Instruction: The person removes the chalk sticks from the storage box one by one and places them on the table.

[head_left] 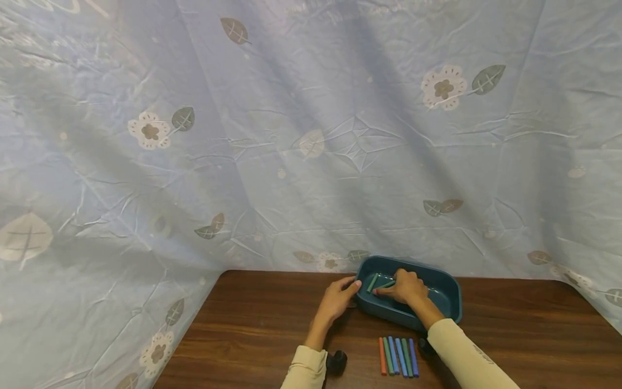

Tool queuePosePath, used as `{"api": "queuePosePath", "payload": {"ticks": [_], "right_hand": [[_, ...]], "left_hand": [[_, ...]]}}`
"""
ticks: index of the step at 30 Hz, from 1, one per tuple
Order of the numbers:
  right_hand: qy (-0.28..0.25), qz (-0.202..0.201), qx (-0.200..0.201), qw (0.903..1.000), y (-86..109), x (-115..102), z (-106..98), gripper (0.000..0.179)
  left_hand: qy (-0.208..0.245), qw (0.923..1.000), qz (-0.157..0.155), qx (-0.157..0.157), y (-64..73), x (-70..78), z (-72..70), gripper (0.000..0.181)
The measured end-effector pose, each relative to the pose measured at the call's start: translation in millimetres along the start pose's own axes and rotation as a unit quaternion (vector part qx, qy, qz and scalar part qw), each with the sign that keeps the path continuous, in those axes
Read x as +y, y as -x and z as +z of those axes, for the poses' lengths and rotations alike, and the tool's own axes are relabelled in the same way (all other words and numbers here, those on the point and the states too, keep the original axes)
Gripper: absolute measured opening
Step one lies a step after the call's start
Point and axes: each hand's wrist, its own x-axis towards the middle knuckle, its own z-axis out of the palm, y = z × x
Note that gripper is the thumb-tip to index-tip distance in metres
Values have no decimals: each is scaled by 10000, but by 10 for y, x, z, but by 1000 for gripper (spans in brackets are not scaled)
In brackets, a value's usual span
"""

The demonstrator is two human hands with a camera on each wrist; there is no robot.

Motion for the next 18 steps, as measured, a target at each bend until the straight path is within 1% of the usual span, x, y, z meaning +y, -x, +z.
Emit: {"api": "queuePosePath", "payload": {"ticks": [8,18], "right_hand": [[-139,15,-203,9997,10,23,-40,95],[-323,-327,-282,9985,-10,60,-67,87]], "left_hand": [[11,10000,38,-67,-12,-26,-8,52],[100,9999,23,-85,-10,-20,-8,51]]}}
